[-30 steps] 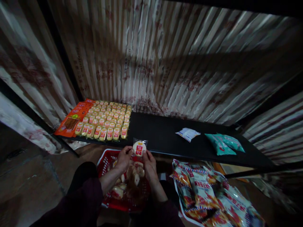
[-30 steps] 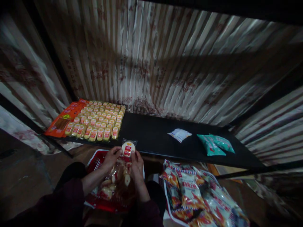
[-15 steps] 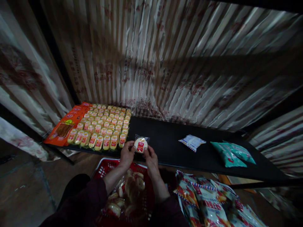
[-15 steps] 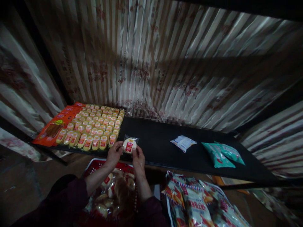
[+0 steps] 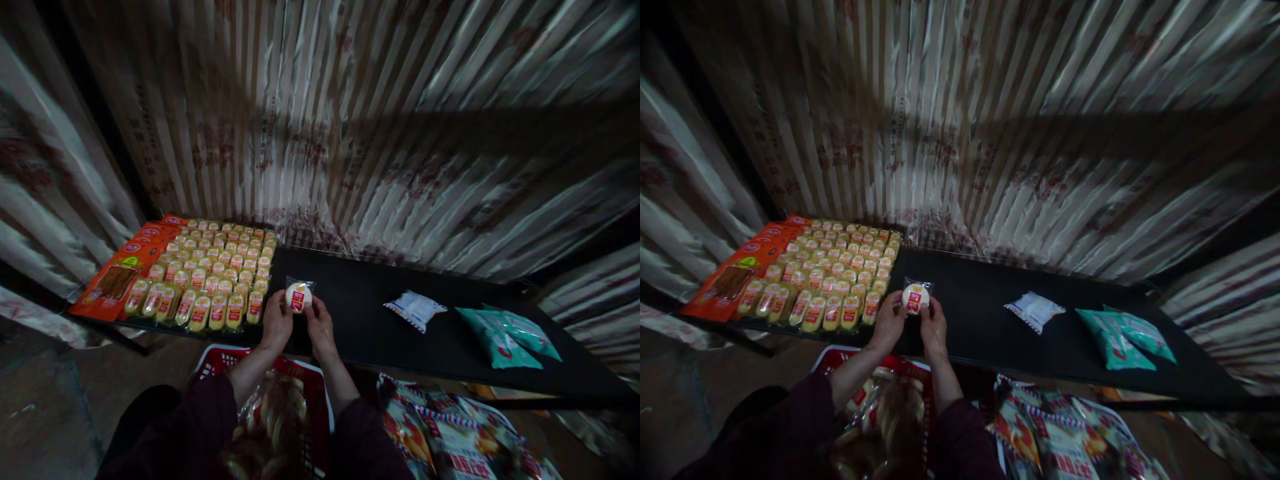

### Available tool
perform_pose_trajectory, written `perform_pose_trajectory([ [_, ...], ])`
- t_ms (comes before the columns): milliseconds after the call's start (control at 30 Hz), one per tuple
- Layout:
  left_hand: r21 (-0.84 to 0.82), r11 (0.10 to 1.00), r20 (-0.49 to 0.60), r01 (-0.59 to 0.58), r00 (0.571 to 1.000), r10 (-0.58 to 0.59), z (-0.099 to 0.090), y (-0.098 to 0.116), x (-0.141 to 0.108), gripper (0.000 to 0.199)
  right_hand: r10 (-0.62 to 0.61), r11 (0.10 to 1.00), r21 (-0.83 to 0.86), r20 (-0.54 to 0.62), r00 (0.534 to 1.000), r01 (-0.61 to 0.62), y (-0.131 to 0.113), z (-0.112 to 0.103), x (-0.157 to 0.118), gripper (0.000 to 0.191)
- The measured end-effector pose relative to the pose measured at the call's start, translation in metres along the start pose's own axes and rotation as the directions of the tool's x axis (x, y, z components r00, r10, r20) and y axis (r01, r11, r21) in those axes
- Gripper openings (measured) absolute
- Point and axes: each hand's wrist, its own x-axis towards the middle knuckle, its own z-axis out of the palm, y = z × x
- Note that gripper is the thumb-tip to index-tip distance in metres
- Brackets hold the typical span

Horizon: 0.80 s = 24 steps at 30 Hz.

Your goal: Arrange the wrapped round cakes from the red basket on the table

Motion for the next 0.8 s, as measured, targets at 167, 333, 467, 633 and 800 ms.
perform_pose_trajectory([
  [167,0.160,0.985,0.017,-0.063,0.998,0.061,0.006,-0.003,0.013,0.041,0.000,0.998,-0.056,0.009,1.000,0.000,0.001,0.007,0.012,0.049],
  [333,0.147,0.986,0.010,-0.083,0.997,0.083,0.011,-0.003,0.021,0.045,-0.033,0.991,-0.128,0.031,0.999,0.037,0.004,0.011,0.022,0.049],
  [467,0.191,0.978,0.016,-0.084,0.997,0.082,0.016,0.003,0.027,0.040,-0.048,0.979,-0.194,0.078,0.996,0.062,0.002,0.012,0.032,0.051],
  [633,0.270,0.962,-0.007,-0.029,0.999,0.032,0.021,0.016,0.038,0.044,-0.092,0.962,-0.249,0.103,0.990,0.115,-0.001,0.017,0.045,0.052],
  [800,0.321,0.947,0.007,-0.016,1.000,0.014,0.024,0.026,0.049,0.046,-0.136,0.958,-0.248,0.052,0.989,0.145,0.004,0.025,0.061,0.043],
])
